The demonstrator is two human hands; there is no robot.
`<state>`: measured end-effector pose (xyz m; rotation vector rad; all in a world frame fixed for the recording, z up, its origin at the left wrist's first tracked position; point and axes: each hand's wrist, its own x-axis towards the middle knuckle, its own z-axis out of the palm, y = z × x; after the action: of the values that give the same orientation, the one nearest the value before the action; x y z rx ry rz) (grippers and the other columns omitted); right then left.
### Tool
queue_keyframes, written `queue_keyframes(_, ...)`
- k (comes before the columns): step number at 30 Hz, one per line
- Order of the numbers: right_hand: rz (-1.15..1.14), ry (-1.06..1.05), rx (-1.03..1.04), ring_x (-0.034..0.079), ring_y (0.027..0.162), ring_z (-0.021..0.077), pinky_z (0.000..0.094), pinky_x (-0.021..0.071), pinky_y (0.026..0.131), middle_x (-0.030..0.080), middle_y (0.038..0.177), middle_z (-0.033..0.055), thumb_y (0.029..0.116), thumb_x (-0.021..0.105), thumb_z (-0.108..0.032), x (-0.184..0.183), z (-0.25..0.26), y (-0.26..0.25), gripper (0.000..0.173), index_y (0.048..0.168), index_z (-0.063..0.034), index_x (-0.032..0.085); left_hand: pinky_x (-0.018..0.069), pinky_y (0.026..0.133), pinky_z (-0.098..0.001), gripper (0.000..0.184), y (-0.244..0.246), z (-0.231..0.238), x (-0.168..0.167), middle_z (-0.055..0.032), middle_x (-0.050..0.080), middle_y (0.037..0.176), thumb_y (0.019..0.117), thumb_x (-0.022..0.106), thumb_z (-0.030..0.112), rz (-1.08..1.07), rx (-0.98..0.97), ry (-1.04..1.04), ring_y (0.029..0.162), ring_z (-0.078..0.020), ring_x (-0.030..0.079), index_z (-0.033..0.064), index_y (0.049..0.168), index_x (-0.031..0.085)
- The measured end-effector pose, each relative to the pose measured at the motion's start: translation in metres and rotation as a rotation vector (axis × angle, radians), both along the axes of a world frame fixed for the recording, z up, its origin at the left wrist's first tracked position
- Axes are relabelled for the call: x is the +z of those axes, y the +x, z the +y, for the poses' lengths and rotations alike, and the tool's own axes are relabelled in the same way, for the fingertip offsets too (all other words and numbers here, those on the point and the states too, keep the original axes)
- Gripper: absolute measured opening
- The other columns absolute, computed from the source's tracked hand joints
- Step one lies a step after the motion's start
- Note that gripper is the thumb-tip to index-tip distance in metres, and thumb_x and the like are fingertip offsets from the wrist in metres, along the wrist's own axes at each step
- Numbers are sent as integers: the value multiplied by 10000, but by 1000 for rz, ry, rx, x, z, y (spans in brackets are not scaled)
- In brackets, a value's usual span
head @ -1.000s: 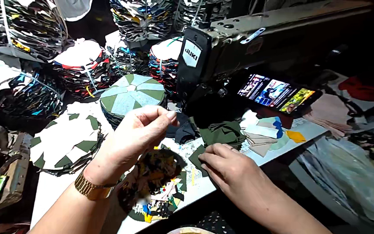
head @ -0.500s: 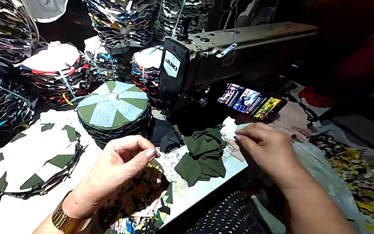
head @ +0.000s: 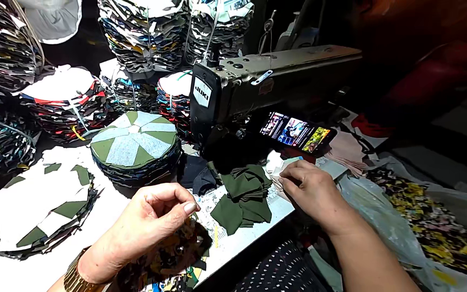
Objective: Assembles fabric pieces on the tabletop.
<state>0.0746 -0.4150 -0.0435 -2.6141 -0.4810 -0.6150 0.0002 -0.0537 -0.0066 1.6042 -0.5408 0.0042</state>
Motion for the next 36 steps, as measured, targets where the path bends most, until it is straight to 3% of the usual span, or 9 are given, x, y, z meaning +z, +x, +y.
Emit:
queue_keyframes(4, -30, -4, -40, 665, 935, 336, 529, 554, 822, 677, 956, 160, 914, 652, 34, -4, 5, 3, 93, 843, 17, 710, 437, 522, -101, 85, -2, -2, 1, 88, 627, 705, 958, 655, 171, -36, 5, 46, 568, 43, 524, 167, 940, 738)
queue_keyframes(8, -24, -34, -13, 651, 947, 421, 592, 538, 848, 637, 969, 237, 938, 617, 52, -10, 1, 10, 72, 878, 71, 653, 445, 537, -103, 89, -3, -2, 1, 88, 630, 711, 965, 655, 199, -38, -14, 70, 583, 37, 535, 170, 951, 738)
queue_keyframes(12, 18, 27, -15, 644, 935, 377, 556, 541, 836, 626, 956, 210, 958, 603, 52, -6, -1, 7, 75, 891, 55, 635, 445, 531, -114, 84, -1, 0, -1, 75, 624, 700, 958, 655, 175, -35, -10, 66, 574, 26, 532, 161, 947, 737)
queue_keyframes(18, 63, 48, 38, 651, 933, 305, 519, 558, 807, 653, 1016, 154, 882, 712, -22, -1, -5, 4, 54, 927, 6, 720, 458, 539, -114, 89, 0, -1, -3, 67, 627, 701, 954, 649, 147, -57, -17, 74, 583, 18, 547, 143, 941, 737)
queue_keyframes(22, 11, 12, -25, 655, 910, 315, 535, 552, 794, 654, 947, 146, 914, 664, 21, -3, 2, 5, 82, 845, 0, 703, 459, 540, -111, 88, 0, -3, -4, 69, 626, 703, 951, 651, 134, -90, -24, 92, 587, 20, 547, 133, 938, 738)
queue_keyframes(26, 6, -23, -38, 644, 955, 386, 575, 537, 843, 629, 978, 207, 952, 610, 33, -9, 2, 9, 84, 879, 43, 651, 455, 536, -114, 89, 0, -2, -4, 64, 621, 698, 956, 650, 136, -99, -24, 101, 584, 15, 544, 130, 943, 737)
queue_keyframes(31, -40, 221, -101, 640, 959, 368, 559, 532, 832, 628, 1034, 243, 998, 553, -3, 2, -9, 4, 127, 987, 88, 641, 453, 533, -114, 78, -1, -3, -4, 62, 624, 701, 947, 657, 121, -114, -12, 86, 583, 17, 543, 119, 932, 734)
queue_keyframes(33, -42, 304, -130, 637, 870, 262, 468, 539, 773, 631, 975, 182, 1024, 534, -68, 18, -5, -8, 157, 1039, 56, 630, 481, 564, -122, 68, -2, -5, -4, 57, 648, 742, 946, 665, 123, -115, -8, 73, 622, 11, 572, 115, 933, 731)
queue_keyframes(36, -16, 452, -11, 568, 671, 9, 190, 500, 613, 601, 833, -20, 1021, 542, -161, 43, 17, -36, 122, 1052, -78, 625, 581, 674, -192, 83, -3, -9, -3, 30, 695, 916, 942, 685, 160, -119, 8, 96, 782, -60, 665, 128, 988, 745)
